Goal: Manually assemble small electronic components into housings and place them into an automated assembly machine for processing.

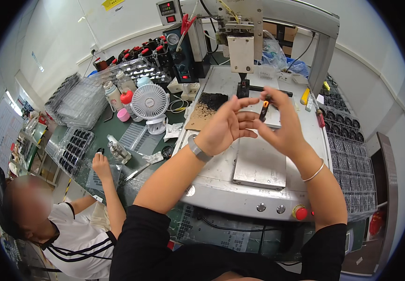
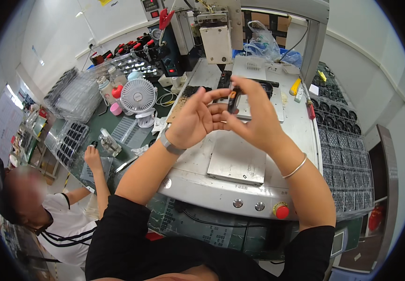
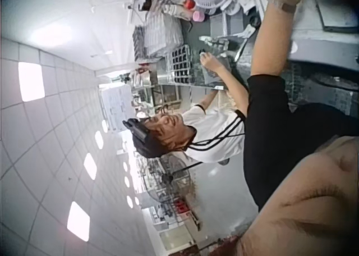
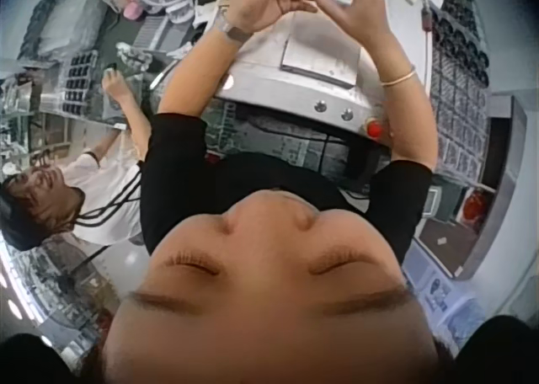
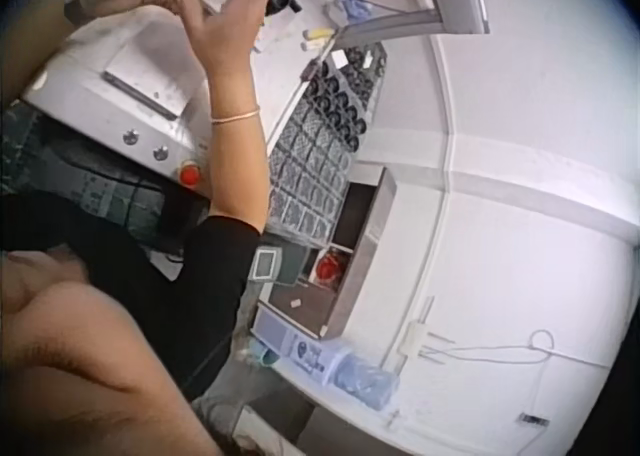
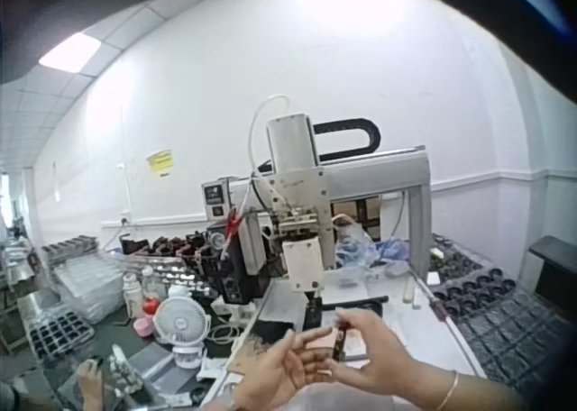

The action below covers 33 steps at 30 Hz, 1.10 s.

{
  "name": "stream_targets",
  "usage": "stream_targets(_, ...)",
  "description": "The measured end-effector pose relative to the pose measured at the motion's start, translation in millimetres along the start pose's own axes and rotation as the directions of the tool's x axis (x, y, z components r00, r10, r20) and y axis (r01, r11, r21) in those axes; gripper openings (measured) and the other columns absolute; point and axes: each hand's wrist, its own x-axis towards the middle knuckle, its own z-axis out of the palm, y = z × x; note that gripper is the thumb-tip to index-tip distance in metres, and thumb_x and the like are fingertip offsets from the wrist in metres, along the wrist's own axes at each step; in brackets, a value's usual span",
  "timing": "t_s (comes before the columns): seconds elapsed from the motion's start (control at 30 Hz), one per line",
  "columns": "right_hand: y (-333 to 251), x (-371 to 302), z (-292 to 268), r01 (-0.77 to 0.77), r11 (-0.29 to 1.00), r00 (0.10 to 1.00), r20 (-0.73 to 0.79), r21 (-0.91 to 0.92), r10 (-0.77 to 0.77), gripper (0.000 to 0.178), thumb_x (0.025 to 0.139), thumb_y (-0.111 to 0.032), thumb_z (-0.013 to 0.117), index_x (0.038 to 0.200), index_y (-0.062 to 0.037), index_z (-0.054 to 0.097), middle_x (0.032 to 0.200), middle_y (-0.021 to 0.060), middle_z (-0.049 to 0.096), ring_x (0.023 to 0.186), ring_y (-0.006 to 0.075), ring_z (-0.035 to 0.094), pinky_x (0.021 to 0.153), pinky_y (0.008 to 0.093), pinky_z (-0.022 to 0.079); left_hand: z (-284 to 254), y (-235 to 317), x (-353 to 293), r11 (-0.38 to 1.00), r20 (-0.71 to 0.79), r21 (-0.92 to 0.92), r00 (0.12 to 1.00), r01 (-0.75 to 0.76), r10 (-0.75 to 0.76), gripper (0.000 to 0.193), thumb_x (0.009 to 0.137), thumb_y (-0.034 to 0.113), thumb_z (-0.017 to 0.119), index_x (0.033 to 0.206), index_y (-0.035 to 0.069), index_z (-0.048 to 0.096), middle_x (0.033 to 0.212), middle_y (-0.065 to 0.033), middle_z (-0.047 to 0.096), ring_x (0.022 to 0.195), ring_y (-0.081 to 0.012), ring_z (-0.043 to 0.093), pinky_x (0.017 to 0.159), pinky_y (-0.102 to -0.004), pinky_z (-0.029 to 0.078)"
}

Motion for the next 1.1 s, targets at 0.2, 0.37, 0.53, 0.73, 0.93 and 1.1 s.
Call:
stream_targets(0.2, 3, 11, -17, -0.124, 0.990, 0.939, 0.332, 0.071, 0.094, 0.046, 0.062, -0.010, 0.068, 0.106, -0.0027, 0.056, 0.104, 0.0101, 0.055, 0.093, 0.0221, 0.055, 0.085, 0.0313, 0.044, -2, 7, -9, 0.998, 0.290, 0.065, 0.957, -0.002, -0.017, 0.092, 0.081, 0.082, 0.018, 0.150, 0.024, 0.004, 0.124, -0.0177, 0.055, 0.112, -0.0282, 0.055, 0.098, -0.0484, 0.041)
stream_targets(0.37, -3, 6, -3, -0.111, 0.968, 0.930, 0.367, 0.223, 0.022, 0.042, 0.057, -0.014, 0.070, 0.095, -0.0036, 0.056, 0.085, 0.0071, 0.051, 0.078, 0.0197, 0.051, 0.070, 0.0290, 0.041, -1, 9, -13, 0.987, 0.329, 0.160, 0.942, 0.010, -0.063, 0.101, 0.072, 0.089, 0.018, 0.149, 0.030, -0.009, 0.109, -0.0050, 0.056, 0.100, -0.0232, 0.058, 0.096, -0.0473, 0.041)
stream_targets(0.53, -4, -1, -19, -0.457, 0.807, 0.845, 0.467, 0.374, 0.262, 0.058, 0.062, -0.045, 0.072, 0.094, -0.0024, 0.049, 0.085, 0.0013, 0.044, 0.079, 0.0110, 0.042, 0.070, 0.0235, 0.033, -3, -1, -2, 0.993, 0.539, 0.100, 0.843, -0.056, -0.007, 0.100, 0.069, 0.090, 0.011, 0.147, 0.033, -0.013, 0.117, -0.0284, 0.057, 0.115, -0.0422, 0.054, 0.095, -0.0538, 0.042)
stream_targets(0.73, -1, 6, -19, -0.480, 0.797, 0.797, 0.561, 0.365, 0.224, 0.063, 0.063, -0.055, 0.070, 0.091, -0.0021, 0.049, 0.087, 0.0016, 0.043, 0.080, 0.0111, 0.041, 0.072, 0.0232, 0.031, 1, 10, -17, 0.991, 0.517, 0.122, 0.856, -0.050, -0.020, 0.099, 0.069, 0.090, 0.009, 0.148, 0.033, -0.012, 0.120, -0.0335, 0.054, 0.119, -0.0444, 0.050, 0.094, -0.0517, 0.043)
stream_targets(0.93, 0, 7, -15, -0.452, 0.793, 0.844, 0.484, 0.409, 0.231, 0.061, 0.062, -0.052, 0.072, 0.090, -0.0026, 0.050, 0.088, 0.0016, 0.042, 0.082, 0.0121, 0.041, 0.074, 0.0237, 0.031, -3, 7, -11, 0.992, 0.466, 0.106, 0.884, -0.070, 0.013, 0.101, 0.074, 0.088, 0.012, 0.150, 0.023, -0.004, 0.117, -0.0324, 0.056, 0.113, -0.0415, 0.056, 0.092, -0.0473, 0.046)
stream_targets(1.1, 12, 5, -20, -0.456, 0.770, 0.856, 0.457, 0.447, 0.241, 0.062, 0.067, -0.050, 0.071, 0.100, -0.0016, 0.050, 0.095, 0.0033, 0.045, 0.090, 0.0130, 0.043, 0.082, 0.0249, 0.033, -6, 15, -5, 0.995, 0.370, -0.003, 0.924, -0.097, 0.091, 0.096, 0.083, 0.080, 0.020, 0.149, 0.012, 0.007, 0.112, -0.0307, 0.060, 0.108, -0.0391, 0.059, 0.090, -0.0459, 0.047)
